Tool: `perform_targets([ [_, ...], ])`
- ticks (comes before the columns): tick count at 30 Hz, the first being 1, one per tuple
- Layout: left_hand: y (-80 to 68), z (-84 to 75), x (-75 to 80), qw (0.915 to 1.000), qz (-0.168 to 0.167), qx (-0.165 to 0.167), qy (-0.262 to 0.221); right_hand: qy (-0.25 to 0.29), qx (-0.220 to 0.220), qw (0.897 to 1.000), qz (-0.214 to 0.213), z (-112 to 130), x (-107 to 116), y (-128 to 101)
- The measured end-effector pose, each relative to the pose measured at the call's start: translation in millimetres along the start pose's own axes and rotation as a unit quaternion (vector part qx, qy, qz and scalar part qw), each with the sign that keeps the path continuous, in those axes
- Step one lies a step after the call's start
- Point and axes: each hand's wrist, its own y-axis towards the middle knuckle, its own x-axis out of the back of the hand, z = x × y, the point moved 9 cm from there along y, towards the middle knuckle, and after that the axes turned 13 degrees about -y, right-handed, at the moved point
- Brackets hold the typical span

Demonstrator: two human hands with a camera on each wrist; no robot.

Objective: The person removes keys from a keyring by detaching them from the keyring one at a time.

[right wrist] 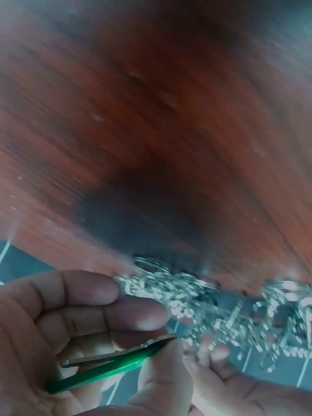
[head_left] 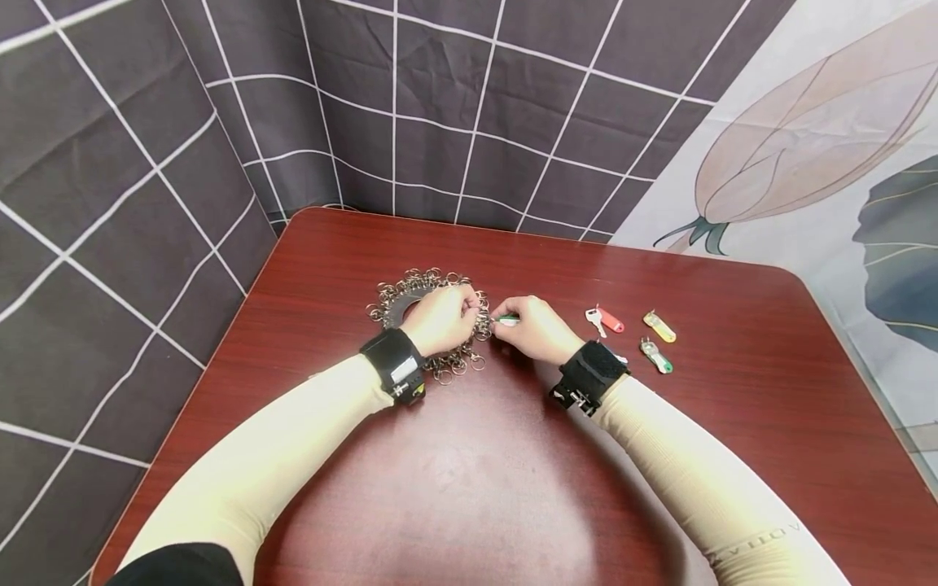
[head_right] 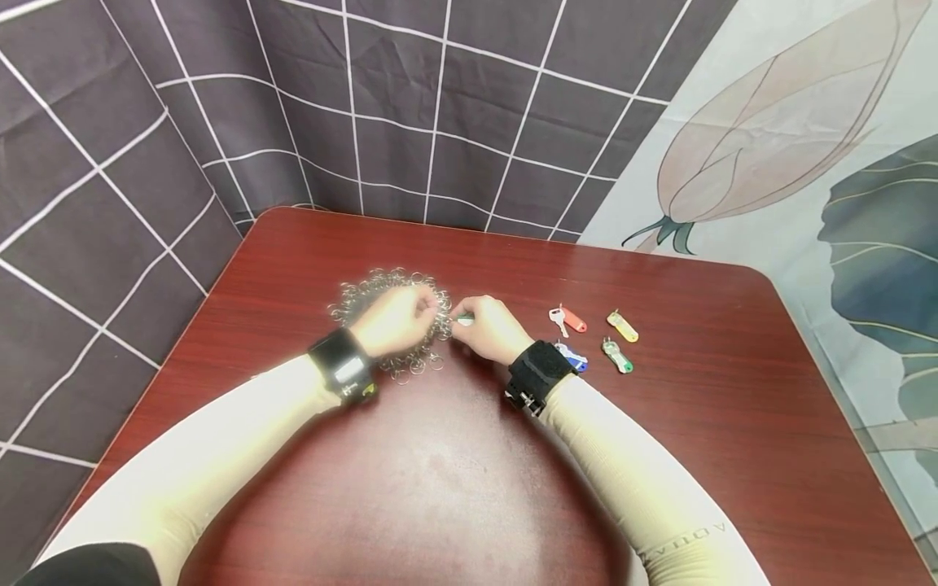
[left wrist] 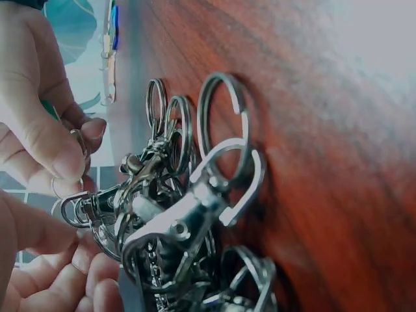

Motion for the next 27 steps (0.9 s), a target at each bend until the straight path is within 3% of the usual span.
perform_targets([
  [5,-2.2,-2.4,3.8,0.9991,-0.017,-0.011,-0.036,0.005,-0.003,1.000,0.000,2.1,0.6,-0.4],
  [11,-3.8,-3.2,3.0,0.9983,-0.010,-0.021,-0.054,0.018,-0.013,0.999,0.029,-0.4,-4.7,-2.4],
  [17,-3.5,-5.7,2.3,0.9977,0.002,-0.034,-0.059,0.019,-0.008,0.999,0.024,0.9,-2.6,-1.9],
  [27,-3.3,-5.9,2.3,0.9979,0.019,-0.027,-0.055,0.023,0.024,0.999,0.019,5.3,-0.4,2.1],
])
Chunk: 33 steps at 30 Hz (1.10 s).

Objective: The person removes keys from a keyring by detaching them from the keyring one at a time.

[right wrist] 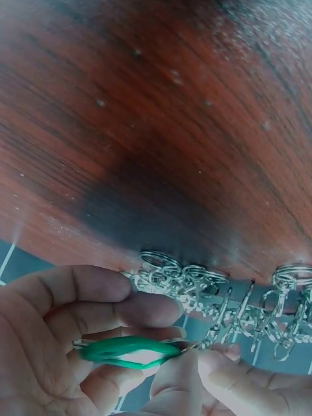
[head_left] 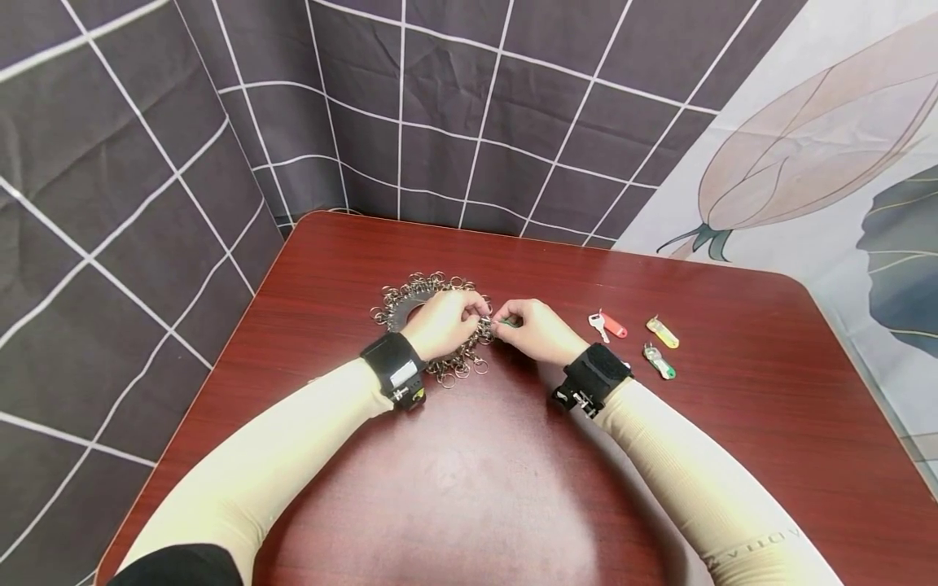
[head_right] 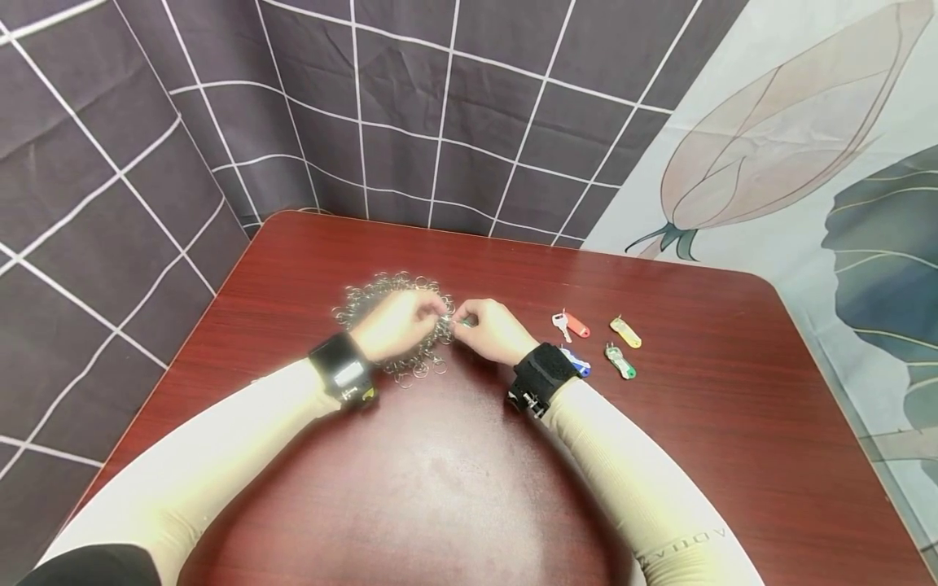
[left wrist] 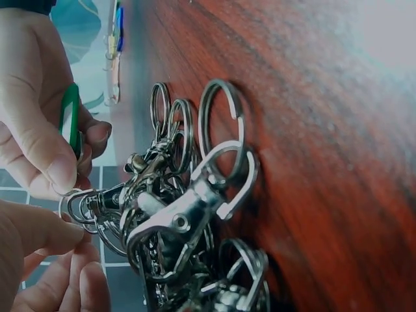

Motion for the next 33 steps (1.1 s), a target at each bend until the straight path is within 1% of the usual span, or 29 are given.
perform_targets([
  [3,0.4,-0.7,-0.9,1.0000,0.001,-0.006,-0.003,-0.013,0.015,1.000,-0.010,2,1,0],
  [6,0.7,1.0,-0.4,0.9999,-0.004,-0.008,-0.006,-0.029,0.018,0.999,-0.024,3,2,0],
  [8,0.6,3.1,0.5,0.9999,-0.008,-0.005,0.003,-0.038,0.013,0.999,-0.036,2,4,0],
  [11,-0.3,5.9,1.5,0.9998,-0.010,0.004,0.019,-0.043,0.006,0.998,-0.052,1,6,0],
  [14,-1.2,8.6,0.1,0.9993,0.001,0.018,0.033,-0.041,0.001,0.997,-0.063,0,7,1],
  [17,-2.6,10.7,-2.1,0.9986,0.015,0.035,0.038,-0.034,-0.003,0.997,-0.066,0,7,2],
  [20,-3.8,10.8,-2.9,0.9982,0.019,0.043,0.038,-0.027,-0.006,0.997,-0.067,2,6,2],
  [26,-2.9,11.7,-2.7,0.9990,0.008,0.034,0.029,-0.024,-0.014,0.997,-0.069,2,7,2],
  [33,-1.8,15.3,-0.5,0.9997,-0.015,0.016,0.014,-0.012,-0.023,0.998,-0.051,-2,4,2],
])
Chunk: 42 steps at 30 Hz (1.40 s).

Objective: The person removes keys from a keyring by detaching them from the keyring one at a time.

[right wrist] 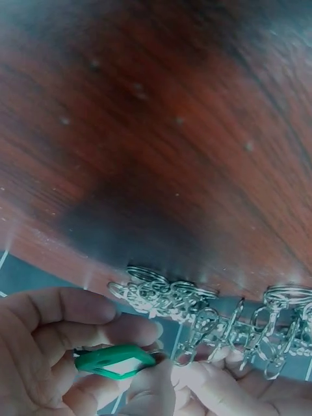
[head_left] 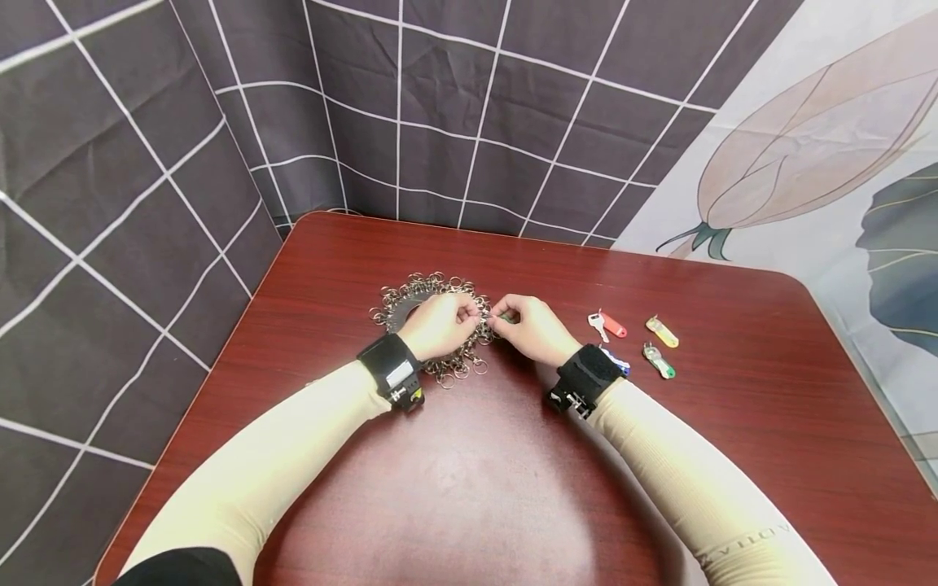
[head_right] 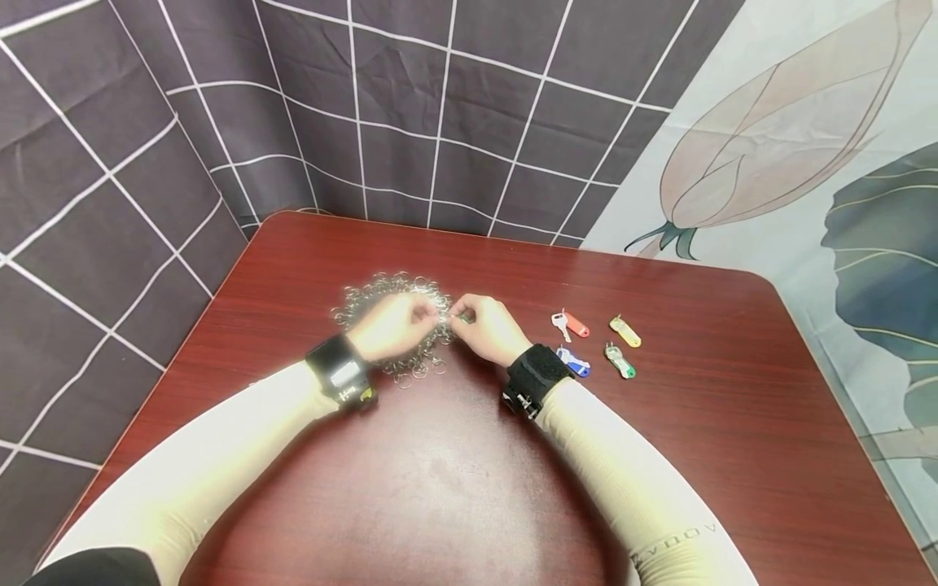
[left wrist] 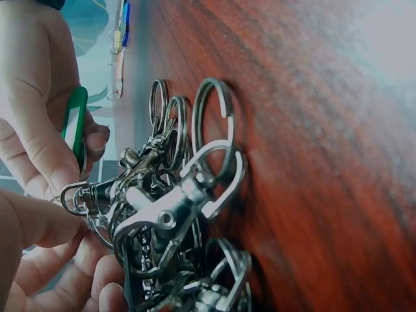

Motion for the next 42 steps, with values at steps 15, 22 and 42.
perform_targets([
  [15,-4.5,-13.2,7.6,0.9992,-0.028,0.004,-0.028,0.030,0.001,0.999,0.029,0,-1,1],
  [22,-2.5,-11.3,5.7,0.9994,-0.027,-0.013,-0.019,0.104,0.016,0.993,0.052,2,-3,0],
  [42,-4.6,-13.4,-3.2,0.9997,0.016,-0.011,-0.016,0.050,0.017,0.999,0.000,-3,-3,-2],
])
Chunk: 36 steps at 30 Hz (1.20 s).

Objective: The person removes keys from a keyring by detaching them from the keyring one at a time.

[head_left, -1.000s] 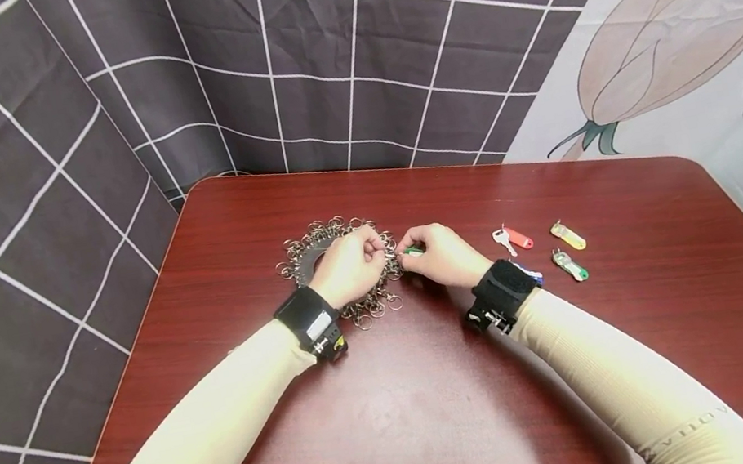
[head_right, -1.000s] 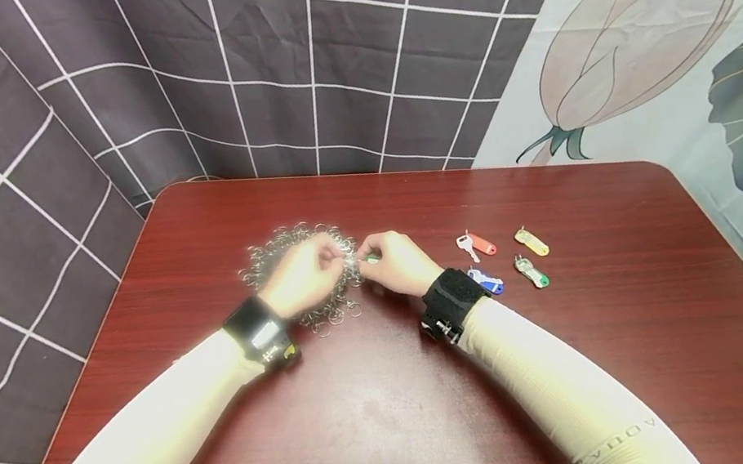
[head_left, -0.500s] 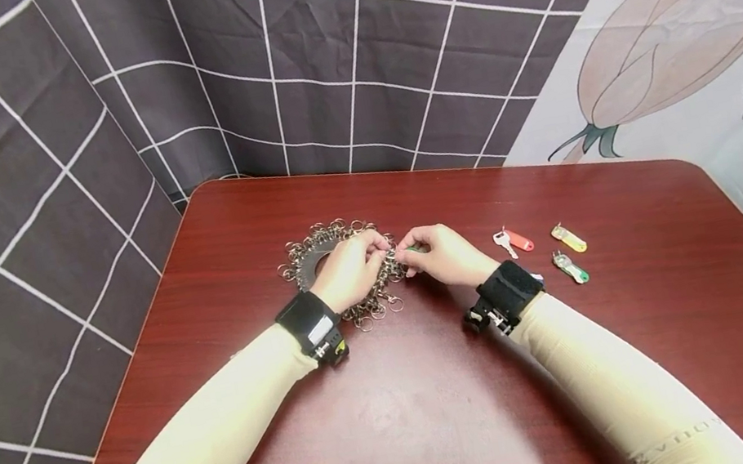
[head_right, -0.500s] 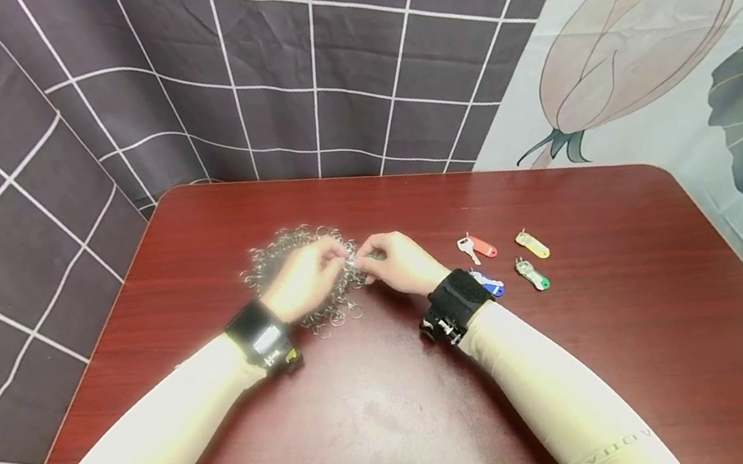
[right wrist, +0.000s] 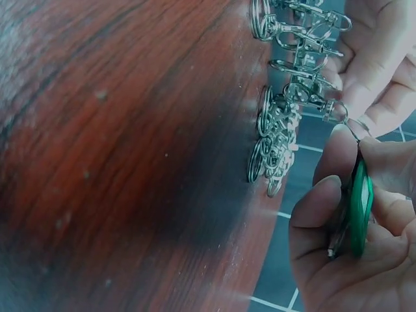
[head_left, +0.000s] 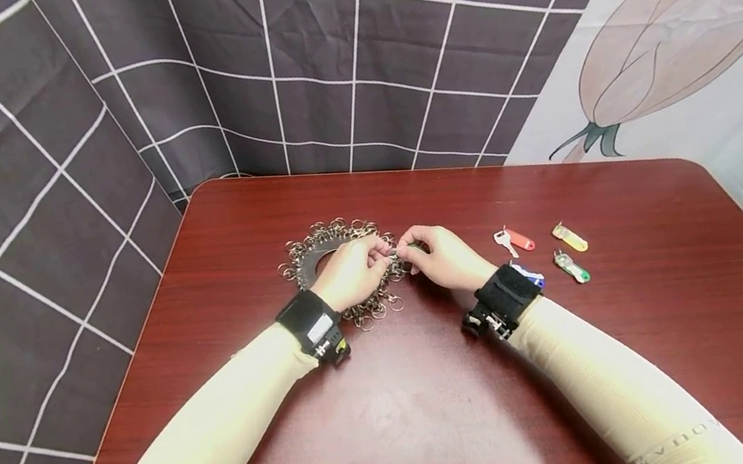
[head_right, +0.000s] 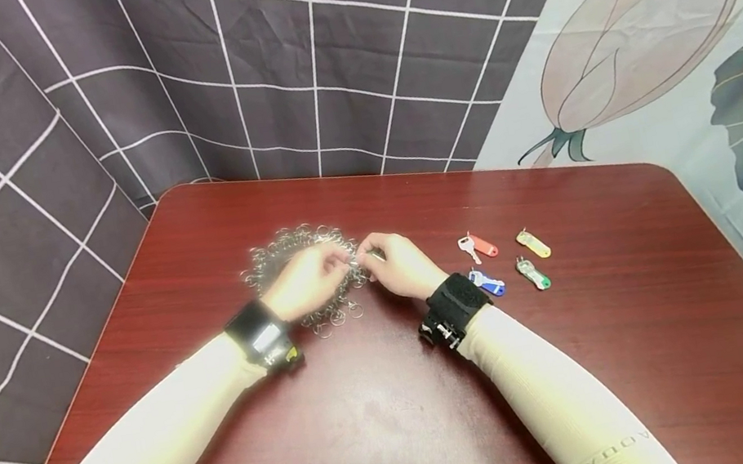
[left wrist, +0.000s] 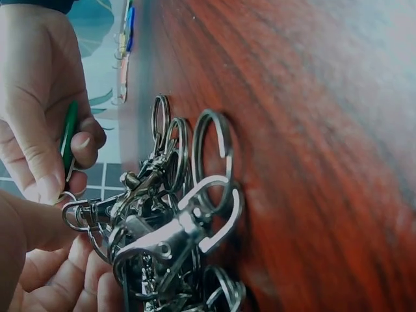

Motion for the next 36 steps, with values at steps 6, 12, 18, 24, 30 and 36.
perform_targets([
  [6,-0.2,4.4,-0.8,1.0000,0.001,0.009,0.002,0.008,-0.003,1.000,0.003,-1.2,-0.8,0.1],
  [12,-1.3,5.2,1.6,0.9997,-0.013,0.018,-0.008,0.016,0.007,1.000,-0.003,1.8,0.9,-0.6],
  [18,-3.9,3.9,5.9,0.9988,-0.044,0.013,-0.015,0.041,0.008,0.999,-0.013,4.9,1.7,-0.5],
  [24,-5.1,4.4,7.2,0.9971,-0.069,0.009,-0.029,0.048,0.012,0.999,-0.019,5.8,1.3,-0.9],
  [30,-5.5,6.5,8.0,0.9954,-0.081,0.010,-0.049,0.050,0.008,0.998,-0.031,6.4,1.2,-1.5],
  [36,-5.6,9.3,7.7,0.9943,-0.087,0.033,-0.053,0.049,0.016,0.998,-0.047,5.6,0.7,1.2],
])
